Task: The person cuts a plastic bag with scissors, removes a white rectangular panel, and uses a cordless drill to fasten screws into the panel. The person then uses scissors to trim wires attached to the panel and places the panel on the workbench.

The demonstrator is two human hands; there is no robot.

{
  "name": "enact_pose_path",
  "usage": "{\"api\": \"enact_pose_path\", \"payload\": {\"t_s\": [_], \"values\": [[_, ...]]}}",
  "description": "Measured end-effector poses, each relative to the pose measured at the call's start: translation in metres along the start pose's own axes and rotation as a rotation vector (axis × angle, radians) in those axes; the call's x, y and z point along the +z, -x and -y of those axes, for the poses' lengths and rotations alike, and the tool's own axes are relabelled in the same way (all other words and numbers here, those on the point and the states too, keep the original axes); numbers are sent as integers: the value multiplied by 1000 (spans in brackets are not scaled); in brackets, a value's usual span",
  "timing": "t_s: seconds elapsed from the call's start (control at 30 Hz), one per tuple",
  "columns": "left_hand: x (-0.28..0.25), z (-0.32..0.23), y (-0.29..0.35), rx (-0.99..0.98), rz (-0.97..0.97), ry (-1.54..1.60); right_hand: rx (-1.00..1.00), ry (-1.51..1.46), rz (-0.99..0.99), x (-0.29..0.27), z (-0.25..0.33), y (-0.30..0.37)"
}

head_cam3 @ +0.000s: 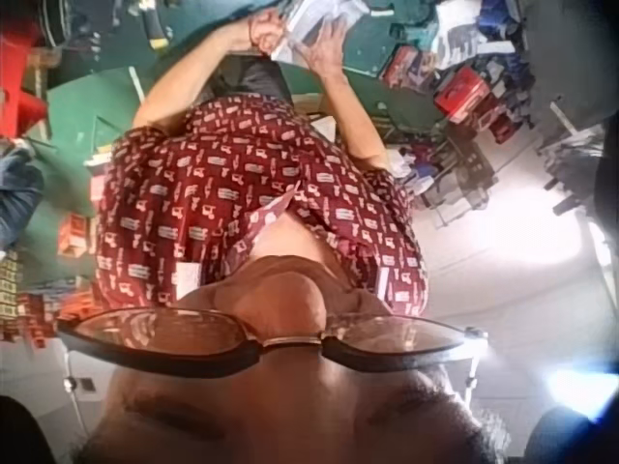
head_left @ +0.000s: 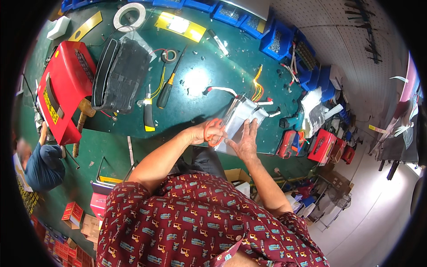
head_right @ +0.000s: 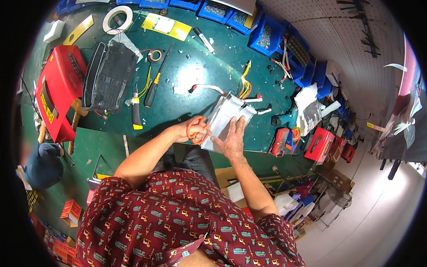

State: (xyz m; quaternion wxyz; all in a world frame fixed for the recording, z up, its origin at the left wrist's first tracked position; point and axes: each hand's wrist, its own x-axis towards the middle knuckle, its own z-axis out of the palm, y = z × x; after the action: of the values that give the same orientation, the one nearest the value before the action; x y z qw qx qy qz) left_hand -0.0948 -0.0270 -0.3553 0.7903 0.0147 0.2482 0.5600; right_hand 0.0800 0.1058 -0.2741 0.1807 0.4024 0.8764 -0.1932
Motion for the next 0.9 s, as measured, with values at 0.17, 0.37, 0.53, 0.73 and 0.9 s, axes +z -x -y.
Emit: {"api": "enact_pose_path", "payload": {"t_s": [0.17,0.37,0.53,0.73,0.9], "values": [[-13,-4,-5,-10,76,-129,31,24,40,-2,2,0],[12,-59,26,487,-213,-16,-19,32,-17,10,-8,7],[4,-71,46,268,-642,-1279,12,57,1,-1,2,0],[-3,-78,72,-181,-700,-1870,15,28,-26,-7,2,3],[25,-91,36,161,-681,-1779,60,-1,14,-11,3,3]]}}
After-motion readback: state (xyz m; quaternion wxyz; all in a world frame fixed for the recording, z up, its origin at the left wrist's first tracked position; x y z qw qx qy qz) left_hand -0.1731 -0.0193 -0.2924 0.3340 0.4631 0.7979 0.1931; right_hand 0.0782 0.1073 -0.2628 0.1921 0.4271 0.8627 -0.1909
